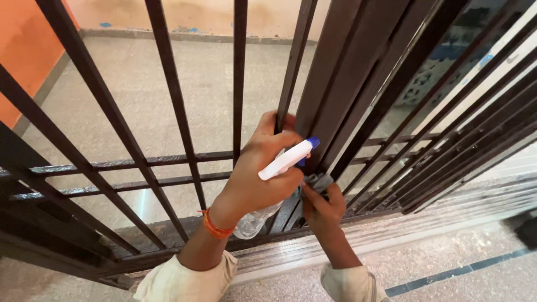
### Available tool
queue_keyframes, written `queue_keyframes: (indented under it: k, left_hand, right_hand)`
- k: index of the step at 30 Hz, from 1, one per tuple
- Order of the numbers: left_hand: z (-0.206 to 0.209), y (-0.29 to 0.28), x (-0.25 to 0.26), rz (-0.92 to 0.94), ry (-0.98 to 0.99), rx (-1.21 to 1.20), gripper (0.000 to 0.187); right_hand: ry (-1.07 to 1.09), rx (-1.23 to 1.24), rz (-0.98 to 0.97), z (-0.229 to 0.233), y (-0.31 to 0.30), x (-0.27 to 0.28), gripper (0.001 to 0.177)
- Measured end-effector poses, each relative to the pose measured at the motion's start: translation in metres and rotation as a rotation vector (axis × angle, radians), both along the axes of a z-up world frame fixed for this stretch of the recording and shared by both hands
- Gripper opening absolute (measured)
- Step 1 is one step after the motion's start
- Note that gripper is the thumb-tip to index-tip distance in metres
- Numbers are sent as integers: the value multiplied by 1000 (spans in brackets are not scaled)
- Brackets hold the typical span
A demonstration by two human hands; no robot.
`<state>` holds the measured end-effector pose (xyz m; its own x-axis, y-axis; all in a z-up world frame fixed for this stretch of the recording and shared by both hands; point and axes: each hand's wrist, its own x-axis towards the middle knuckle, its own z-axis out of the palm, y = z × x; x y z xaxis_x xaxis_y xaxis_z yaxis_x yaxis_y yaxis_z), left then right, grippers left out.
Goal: The person sprays liquid from a bottle and wipes the bars and frame of a metal gate with a cloth.
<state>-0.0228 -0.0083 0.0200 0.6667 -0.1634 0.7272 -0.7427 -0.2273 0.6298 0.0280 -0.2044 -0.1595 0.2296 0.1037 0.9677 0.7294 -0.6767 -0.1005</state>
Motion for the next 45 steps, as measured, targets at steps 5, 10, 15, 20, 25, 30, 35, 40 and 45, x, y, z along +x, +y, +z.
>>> queue_keyframes:
  k: [5,10,15,20,25,30,35,40,45]
  left_hand:
    - [-2,15,-35,26,-73,7,23]
    - [0,66,-82,31,298,85,44]
    - [8,110,-106,443,80,146,36]
    - [17,129,-117,565,1,123,39]
    - [5,140,-108,614,-26,137,42]
    - [-10,156,-75,348,46,125,37]
    - [-4,166,-65,261,161,164,33]
    - [-4,163,-66,189,79,160,34]
    - [1,156,-67,287,41,192,36]
  right_hand:
    - [-2,7,-27,-2,-18,11,26]
    - [-238,51,-55,134,-9,30,35]
    - [-287,-25,19,238,27,10,43]
    - [-296,-66,-49,236,78,3,40]
    - [32,-97,-153,191,87,-40,32]
    - [169,-66,-104,153,99,-60,32]
    - [195,-49,-105,160,105,-69,36]
    - [29,52,-27,211,107,-28,29]
    - [-22,94,-191,213,125,-25,25]
